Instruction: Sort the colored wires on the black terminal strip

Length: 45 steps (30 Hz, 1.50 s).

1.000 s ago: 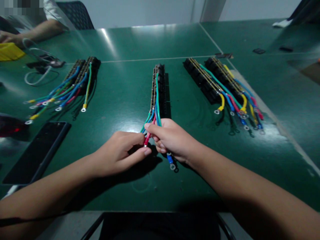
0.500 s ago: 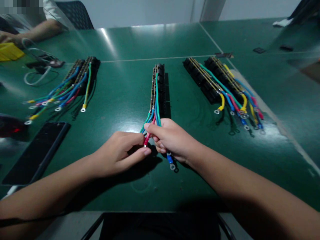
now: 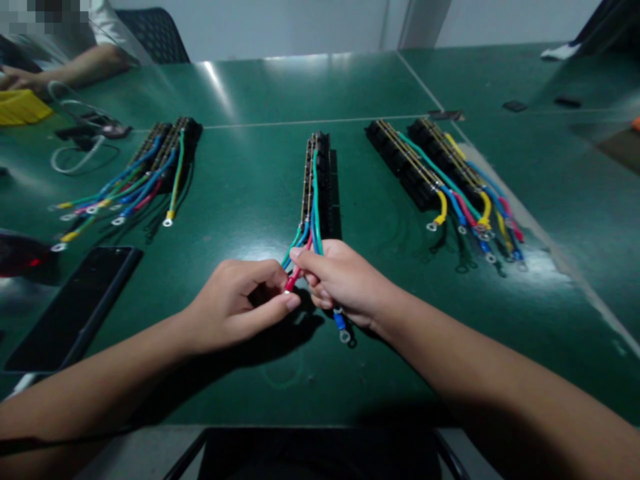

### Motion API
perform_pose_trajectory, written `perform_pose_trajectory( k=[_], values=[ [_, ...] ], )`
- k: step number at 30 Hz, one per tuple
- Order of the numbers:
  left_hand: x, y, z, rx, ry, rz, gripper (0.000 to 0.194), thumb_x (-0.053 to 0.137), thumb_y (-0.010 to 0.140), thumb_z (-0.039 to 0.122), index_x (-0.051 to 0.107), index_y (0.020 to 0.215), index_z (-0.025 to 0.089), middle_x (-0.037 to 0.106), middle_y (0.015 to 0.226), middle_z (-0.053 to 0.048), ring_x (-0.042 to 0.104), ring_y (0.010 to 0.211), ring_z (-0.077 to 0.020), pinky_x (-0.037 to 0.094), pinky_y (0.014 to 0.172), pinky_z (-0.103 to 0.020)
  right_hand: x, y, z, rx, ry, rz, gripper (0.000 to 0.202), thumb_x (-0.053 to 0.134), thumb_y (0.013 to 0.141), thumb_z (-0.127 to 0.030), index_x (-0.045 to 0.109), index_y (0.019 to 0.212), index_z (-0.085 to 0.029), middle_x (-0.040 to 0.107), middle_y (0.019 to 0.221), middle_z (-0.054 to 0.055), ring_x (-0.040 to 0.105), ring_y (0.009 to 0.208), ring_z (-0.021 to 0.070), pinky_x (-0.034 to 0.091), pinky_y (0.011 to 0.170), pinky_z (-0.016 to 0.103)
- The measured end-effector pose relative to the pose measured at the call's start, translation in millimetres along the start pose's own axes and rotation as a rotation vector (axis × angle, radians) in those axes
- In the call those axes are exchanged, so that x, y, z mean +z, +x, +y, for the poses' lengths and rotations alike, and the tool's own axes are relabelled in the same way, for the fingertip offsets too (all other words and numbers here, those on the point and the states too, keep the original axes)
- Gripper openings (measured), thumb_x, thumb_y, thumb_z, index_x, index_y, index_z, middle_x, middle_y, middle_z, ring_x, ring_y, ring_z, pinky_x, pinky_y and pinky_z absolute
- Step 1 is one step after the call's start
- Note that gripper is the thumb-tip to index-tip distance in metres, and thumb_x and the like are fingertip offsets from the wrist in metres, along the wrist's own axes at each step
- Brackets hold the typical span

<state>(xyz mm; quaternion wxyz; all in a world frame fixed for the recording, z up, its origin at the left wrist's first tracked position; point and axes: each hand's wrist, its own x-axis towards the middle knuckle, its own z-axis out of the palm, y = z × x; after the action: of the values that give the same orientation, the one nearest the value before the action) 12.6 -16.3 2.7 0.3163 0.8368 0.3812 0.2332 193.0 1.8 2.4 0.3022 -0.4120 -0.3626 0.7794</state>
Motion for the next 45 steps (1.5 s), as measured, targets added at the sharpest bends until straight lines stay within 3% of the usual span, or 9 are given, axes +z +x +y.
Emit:
perform_pose_trajectory(
  k=[7, 14, 36, 45],
  values=[
    [-1.3, 2.4, -0.4, -0.004, 0.023, 0.034, 0.019, 0.06, 0.084, 0.023, 0.05, 0.069, 0.016, 0.05, 0.058, 0.006, 0.042, 0.052, -0.0059, 0.03, 0.051, -0.019, 1.3, -0.2, 0.1, -0.009, -0.002, 0.009, 0.033, 0.061, 0.09, -0.026, 0.047, 0.062, -0.016, 0.037, 0.042, -0.009, 0.026, 0.031, 0.0022, 0.025, 0.03, 0.014],
    [-0.1, 3.0, -0.6, 0.005, -0.016, -0.011, 0.023, 0.056, 0.088, 0.029, 0.052, 0.069, 0.016, 0.052, 0.058, 0.005, 0.045, 0.052, -0.0067, 0.032, 0.052, -0.019, 1.2, -0.5, -1.6, 0.007, -0.003, -0.007, 0.033, 0.061, 0.089, -0.026, 0.047, 0.062, -0.017, 0.037, 0.042, -0.009, 0.026, 0.031, 0.0023, 0.025, 0.03, 0.013],
    [-1.9, 2.8, -2.9, 0.021, 0.008, -0.018, 0.023, 0.057, 0.086, 0.022, 0.05, 0.066, 0.015, 0.05, 0.058, 0.006, 0.043, 0.052, -0.0055, 0.031, 0.053, -0.019, -0.1, -0.1, -0.5, -0.003, 0.025, 0.004, 0.032, 0.059, 0.091, -0.027, 0.05, 0.062, -0.015, 0.038, 0.043, -0.009, 0.027, 0.031, 0.002, 0.024, 0.03, 0.013],
    [1.7, 0.9, -1.8, 0.01, -0.062, 0.081, 0.018, 0.064, 0.083, 0.025, 0.056, 0.072, 0.014, 0.053, 0.054, 0.006, 0.044, 0.046, -0.0036, 0.031, 0.046, -0.015, -0.3, 0.7, 0.9, -0.005, 0.015, 0.014, 0.033, 0.058, 0.092, -0.026, 0.049, 0.063, -0.016, 0.039, 0.044, -0.009, 0.028, 0.031, 0.0021, 0.025, 0.029, 0.013]
  ],
)
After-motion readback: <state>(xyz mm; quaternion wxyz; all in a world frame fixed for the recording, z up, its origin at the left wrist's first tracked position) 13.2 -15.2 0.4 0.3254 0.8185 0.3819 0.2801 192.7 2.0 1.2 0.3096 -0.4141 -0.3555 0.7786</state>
